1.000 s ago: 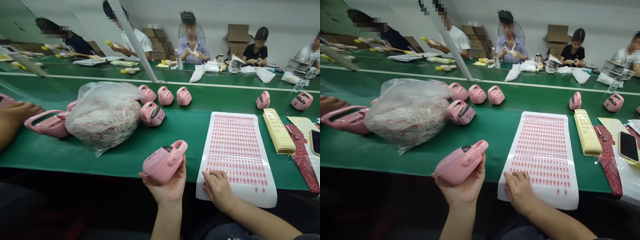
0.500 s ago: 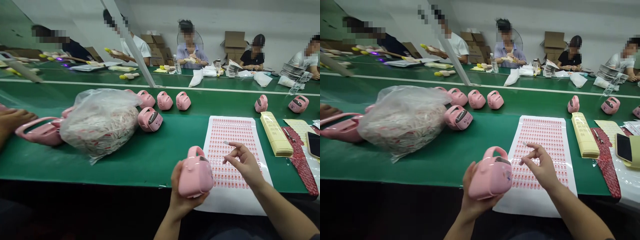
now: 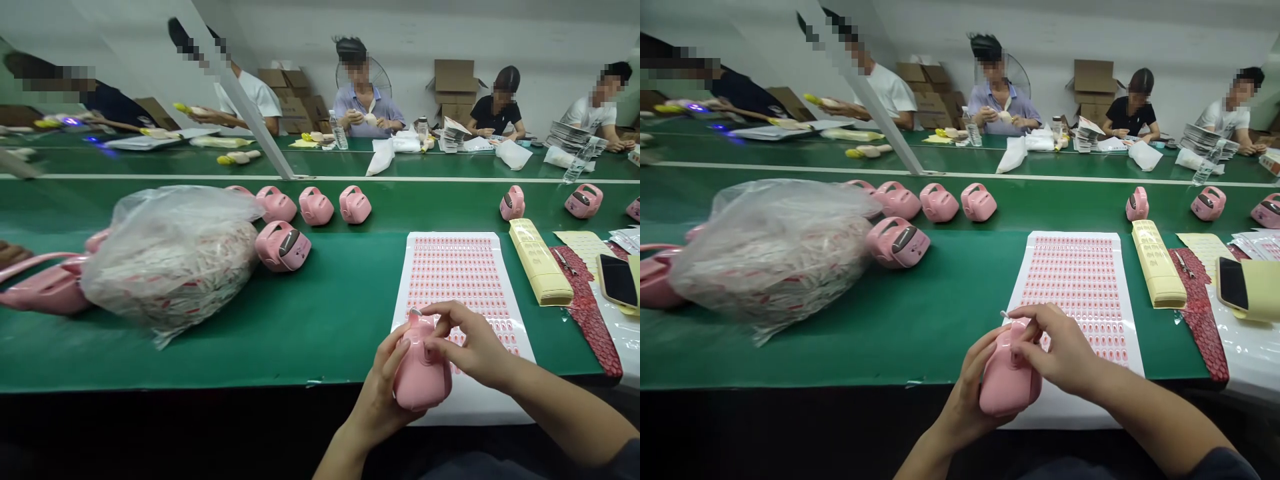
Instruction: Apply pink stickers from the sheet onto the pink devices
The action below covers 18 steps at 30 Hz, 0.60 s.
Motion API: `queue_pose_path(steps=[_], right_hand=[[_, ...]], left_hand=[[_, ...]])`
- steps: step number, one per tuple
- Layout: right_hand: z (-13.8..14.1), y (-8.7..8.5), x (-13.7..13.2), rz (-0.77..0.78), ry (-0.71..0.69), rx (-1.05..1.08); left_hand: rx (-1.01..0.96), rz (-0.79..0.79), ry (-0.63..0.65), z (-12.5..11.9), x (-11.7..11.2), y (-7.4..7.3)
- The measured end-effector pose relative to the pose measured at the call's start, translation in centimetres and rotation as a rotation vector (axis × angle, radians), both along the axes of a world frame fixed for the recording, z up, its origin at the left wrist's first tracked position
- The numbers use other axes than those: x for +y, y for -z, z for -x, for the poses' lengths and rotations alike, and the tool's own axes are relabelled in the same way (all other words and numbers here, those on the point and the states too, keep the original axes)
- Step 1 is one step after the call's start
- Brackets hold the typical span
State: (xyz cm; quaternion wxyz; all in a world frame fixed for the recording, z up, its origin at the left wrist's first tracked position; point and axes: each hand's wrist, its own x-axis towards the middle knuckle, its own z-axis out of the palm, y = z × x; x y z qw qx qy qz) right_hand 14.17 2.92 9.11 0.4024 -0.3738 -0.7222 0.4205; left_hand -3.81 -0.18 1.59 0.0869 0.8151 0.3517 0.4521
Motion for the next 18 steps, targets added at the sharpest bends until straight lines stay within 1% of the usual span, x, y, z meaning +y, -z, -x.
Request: queue_pose_path(steps=[5, 9, 13, 15, 18], right_hand=[[0.0, 0.5, -0.3, -0.15, 0.058, -0.026], [0.4, 1.1, -0.8, -0.289, 0.112, 0.036], [0.8, 1.6, -1.1, -0.32, 0.146, 0.101], [0.8, 1.6, -1.1, -0.332, 0.146, 0.086], [0.7, 1.4, -0.9, -0.397, 0.127, 0.03]], left_hand=[[-0.018, -0.018, 0.017, -0.2, 0.1, -0.2], [-0.015, -0.033, -0.003, -0.4, 0.0, -0.4], [0.008, -0.034, -0.046, -0.4, 0.0, -0.6], [0.011, -0.042, -0.047, -0.4, 0.0, -0.5], [0.002, -0.051, -0.049, -0.4, 0.0, -0.4]])
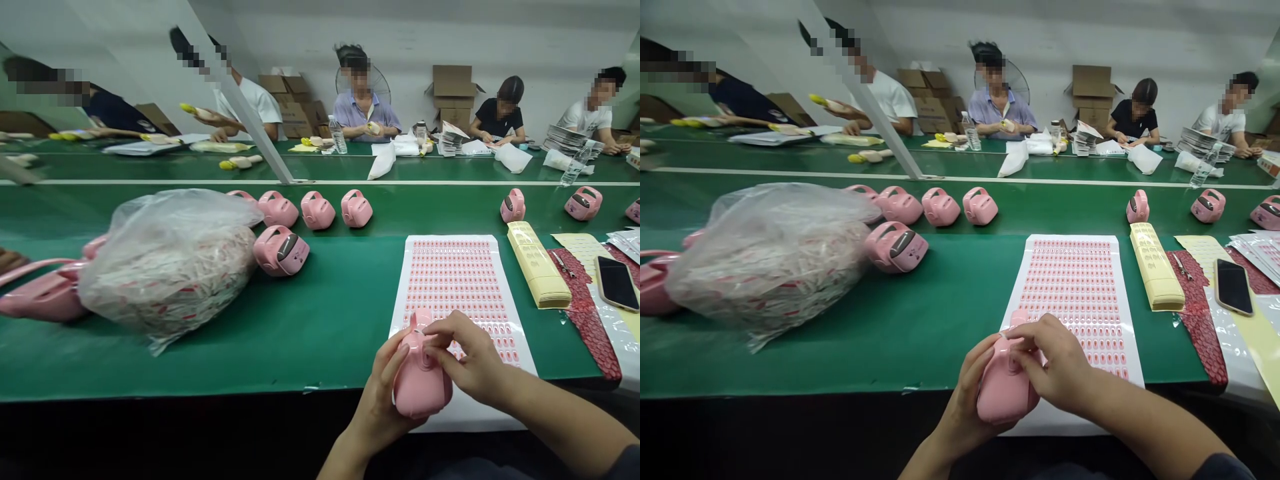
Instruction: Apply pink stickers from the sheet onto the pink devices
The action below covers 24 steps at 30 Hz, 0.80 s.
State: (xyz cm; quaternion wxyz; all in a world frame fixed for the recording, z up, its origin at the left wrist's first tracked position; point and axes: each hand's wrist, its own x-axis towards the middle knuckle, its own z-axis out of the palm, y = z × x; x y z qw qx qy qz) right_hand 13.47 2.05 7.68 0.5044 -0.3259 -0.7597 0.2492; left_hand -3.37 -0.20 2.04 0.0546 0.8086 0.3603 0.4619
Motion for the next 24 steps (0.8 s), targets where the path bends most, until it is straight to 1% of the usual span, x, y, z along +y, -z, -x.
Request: queue_pose_path(steps=[3, 8, 10, 11, 13, 17, 19, 21, 22, 24], right_hand=[[-0.2, -0.1, 0.1, -0.102, -0.019, -0.056], [-0.7, 0.5, -0.1, -0.372, -0.027, -0.176], [-0.8, 0.8, -0.2, -0.392, -0.007, -0.226], [-0.8, 0.9, -0.2, -0.364, 0.013, -0.238], [-0.7, 1.1, -0.2, -0.228, 0.024, -0.232], [-0.4, 1.2, 0.4, 0.144, -0.091, -0.169], [-0.4, 1.3, 0.9, 0.253, -0.116, -0.107], [-0.5, 1.4, 1.8, 0.342, -0.134, -0.016], [-0.6, 1.6, 2.3, 0.394, -0.17, 0.033], [-1.1, 2.1, 3.3, 0.495, -0.302, 0.106]], left_hand=[[0.002, -0.003, -0.006, -0.1, 0.0, 0.0], [0.0, -0.012, 0.001, -0.1, -0.1, -0.1], [-0.017, -0.007, -0.004, 0.0, -0.1, -0.2], [-0.023, -0.013, -0.003, -0.1, -0.1, -0.2], [-0.023, -0.041, 0.012, -0.1, -0.1, -0.4], [-0.014, -0.072, 0.031, -0.3, 0.0, -0.4], [-0.011, -0.066, 0.042, -0.4, 0.1, -0.2], [-0.026, -0.06, 0.087, -0.6, 0.0, 0.3], [-0.044, -0.043, 0.115, -0.7, -0.1, 0.6], [-0.092, 0.04, 0.151, -0.8, -0.4, 1.2]])
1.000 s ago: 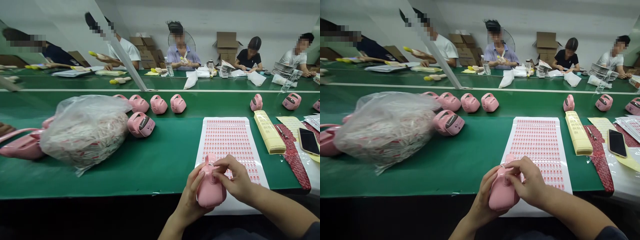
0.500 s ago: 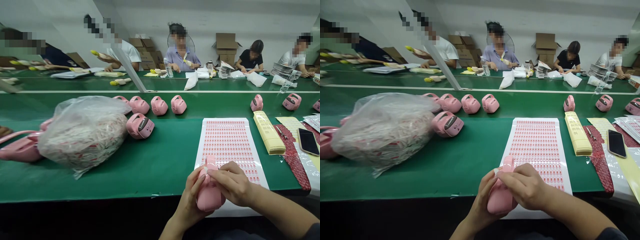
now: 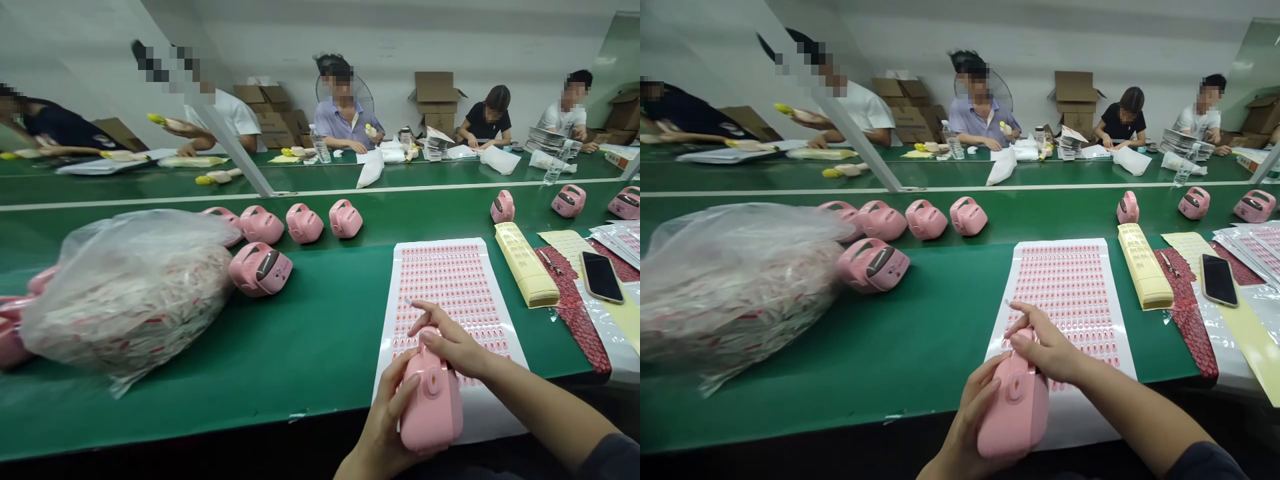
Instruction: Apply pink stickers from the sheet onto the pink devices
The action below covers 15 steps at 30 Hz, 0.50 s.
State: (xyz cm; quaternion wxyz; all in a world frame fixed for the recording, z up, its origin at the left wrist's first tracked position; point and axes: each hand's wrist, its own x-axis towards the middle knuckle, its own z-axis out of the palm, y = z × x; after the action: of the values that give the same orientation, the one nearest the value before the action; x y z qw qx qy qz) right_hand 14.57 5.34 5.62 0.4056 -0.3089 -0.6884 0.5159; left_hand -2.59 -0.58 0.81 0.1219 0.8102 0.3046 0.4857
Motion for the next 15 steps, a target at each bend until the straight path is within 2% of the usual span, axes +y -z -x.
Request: queue_pose_path(steps=[3, 6, 9, 11, 13, 15], right_hand=[[-1.1, 1.1, 1.0, 0.102, -0.197, 0.017], [-2.0, 2.1, 1.1, 0.234, -0.205, -0.027], [-2.6, 2.1, 1.0, 0.387, -0.069, -0.067], [-3.2, 1.3, 1.5, 0.413, 0.068, -0.081], [-3.9, 0.1, 2.8, 0.357, 0.223, -0.096], [-4.7, -1.2, 5.2, 0.218, 0.388, -0.163]], left_hand=[[-0.101, 0.162, -0.001, 0.0, -0.5, 0.8], [-0.272, 0.284, -0.048, 0.1, -0.4, 1.4], [-0.335, 0.394, -0.056, 0.2, 0.8, 2.0], [-0.295, 0.414, -0.042, 0.3, 2.0, 2.7], [-0.192, 0.399, -0.077, 0.3, 3.2, 3.7], [-0.019, 0.32, -0.137, 0.2, 4.0, 4.9]])
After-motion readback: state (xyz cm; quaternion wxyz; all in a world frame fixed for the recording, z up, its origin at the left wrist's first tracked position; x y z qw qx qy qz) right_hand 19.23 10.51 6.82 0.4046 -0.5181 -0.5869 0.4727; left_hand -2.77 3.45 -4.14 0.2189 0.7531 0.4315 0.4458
